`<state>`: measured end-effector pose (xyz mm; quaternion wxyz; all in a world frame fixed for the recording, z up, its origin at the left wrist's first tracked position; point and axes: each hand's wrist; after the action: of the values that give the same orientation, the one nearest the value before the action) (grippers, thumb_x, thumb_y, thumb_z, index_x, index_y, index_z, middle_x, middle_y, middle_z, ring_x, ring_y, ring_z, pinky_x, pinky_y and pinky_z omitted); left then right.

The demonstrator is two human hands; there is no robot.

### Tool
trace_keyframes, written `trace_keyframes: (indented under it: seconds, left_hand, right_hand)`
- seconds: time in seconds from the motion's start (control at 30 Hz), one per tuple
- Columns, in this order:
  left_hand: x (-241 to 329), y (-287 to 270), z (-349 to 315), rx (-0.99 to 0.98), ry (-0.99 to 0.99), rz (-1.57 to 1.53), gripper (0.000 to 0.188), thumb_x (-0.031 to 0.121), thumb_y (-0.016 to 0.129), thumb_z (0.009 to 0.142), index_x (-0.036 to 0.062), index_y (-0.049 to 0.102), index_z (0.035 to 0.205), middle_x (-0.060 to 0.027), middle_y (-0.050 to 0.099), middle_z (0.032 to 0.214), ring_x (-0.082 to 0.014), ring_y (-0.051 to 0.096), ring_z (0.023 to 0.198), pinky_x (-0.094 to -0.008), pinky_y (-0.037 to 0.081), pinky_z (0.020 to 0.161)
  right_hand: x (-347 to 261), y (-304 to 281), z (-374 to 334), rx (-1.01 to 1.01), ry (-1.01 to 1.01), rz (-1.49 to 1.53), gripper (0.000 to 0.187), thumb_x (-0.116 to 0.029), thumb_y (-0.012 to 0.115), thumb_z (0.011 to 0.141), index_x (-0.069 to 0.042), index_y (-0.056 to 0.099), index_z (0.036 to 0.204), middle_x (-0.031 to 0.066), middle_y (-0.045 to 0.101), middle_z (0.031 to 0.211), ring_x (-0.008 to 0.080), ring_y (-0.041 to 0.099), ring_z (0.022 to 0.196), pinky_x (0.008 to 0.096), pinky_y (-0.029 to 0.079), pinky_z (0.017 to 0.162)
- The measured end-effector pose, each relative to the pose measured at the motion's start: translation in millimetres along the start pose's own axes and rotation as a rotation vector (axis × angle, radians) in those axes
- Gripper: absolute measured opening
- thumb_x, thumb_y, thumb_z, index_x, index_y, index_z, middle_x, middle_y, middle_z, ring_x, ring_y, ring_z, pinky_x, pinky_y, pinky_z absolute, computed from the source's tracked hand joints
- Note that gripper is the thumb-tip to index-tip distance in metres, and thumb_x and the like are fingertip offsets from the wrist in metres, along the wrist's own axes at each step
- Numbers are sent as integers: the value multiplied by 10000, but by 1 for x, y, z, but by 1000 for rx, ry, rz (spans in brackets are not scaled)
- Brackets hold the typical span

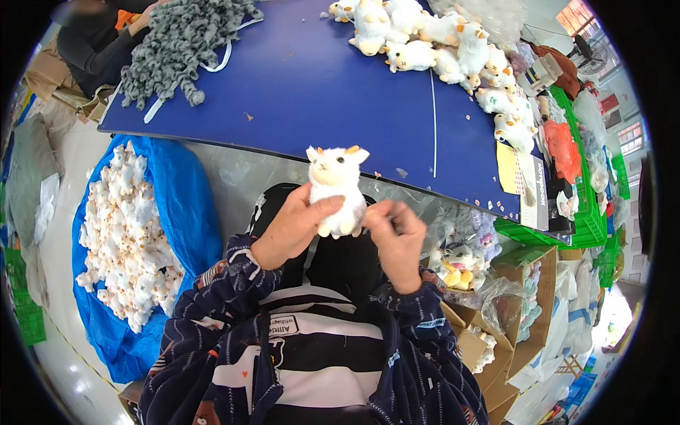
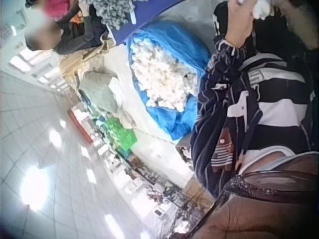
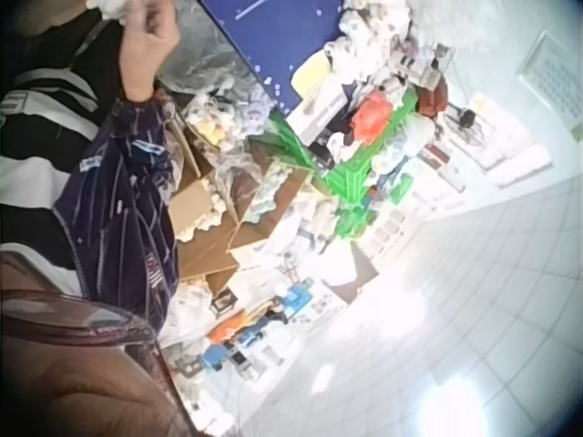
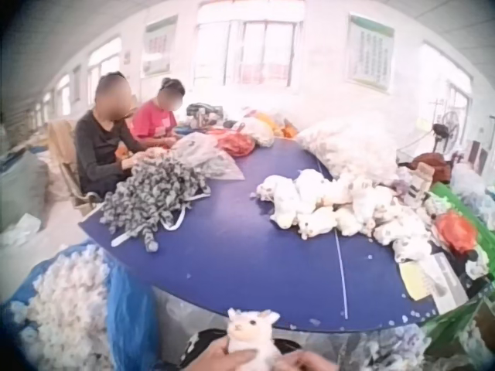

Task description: The person sits on the floor and sews small white stuffed toys using a needle and thread. They pick up each toy, stitch details onto the face, and place the finished items on a blue table. The person also uses scissors to trim threads and handles a small yellow card during the process.

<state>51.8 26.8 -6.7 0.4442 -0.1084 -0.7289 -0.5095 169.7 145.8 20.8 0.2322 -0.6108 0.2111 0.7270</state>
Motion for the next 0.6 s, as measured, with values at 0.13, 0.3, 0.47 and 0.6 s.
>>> trace_keyframes:
  seconds: [0.13,0.3,0.47,0.6]
  left_hand:
    - [8,-10,-2,-11,-61,-142,368,143,576,917,-18,478,1233,-81,595,1116,-170,596,1020,-324,486,880]
    - [3,-13,-2,-38,-25,-99,373,141,572,921,-19,470,1241,-84,592,1131,-167,587,1040,-322,485,894]
    - [-9,-13,-5,-20,33,97,399,184,607,910,-26,489,1228,-77,612,1097,-128,596,975,-278,491,840]
    - [4,-16,-12,-20,82,437,376,182,638,890,-21,531,1188,-53,642,1022,-98,598,903,-241,479,778]
  right_hand:
    - [13,-32,9,30,233,430,134,-85,567,897,-5,594,1001,65,602,830,44,437,538,194,328,463]
    - [23,-31,-6,9,-10,-221,414,-27,628,775,11,574,1183,20,562,867,64,492,753,185,394,623]
    - [26,-8,-6,-84,-122,-198,369,19,697,751,16,604,1108,5,557,819,38,446,659,178,345,565]
    - [20,-16,-8,-19,110,-13,299,-43,670,815,24,607,1099,-11,563,852,43,471,708,187,392,632]
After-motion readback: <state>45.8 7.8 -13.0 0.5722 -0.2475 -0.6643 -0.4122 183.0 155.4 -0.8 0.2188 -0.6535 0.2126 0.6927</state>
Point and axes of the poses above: each hand's wrist, its own z-axis towards the middle knuckle, its own y-axis out of the palm, x = y × z
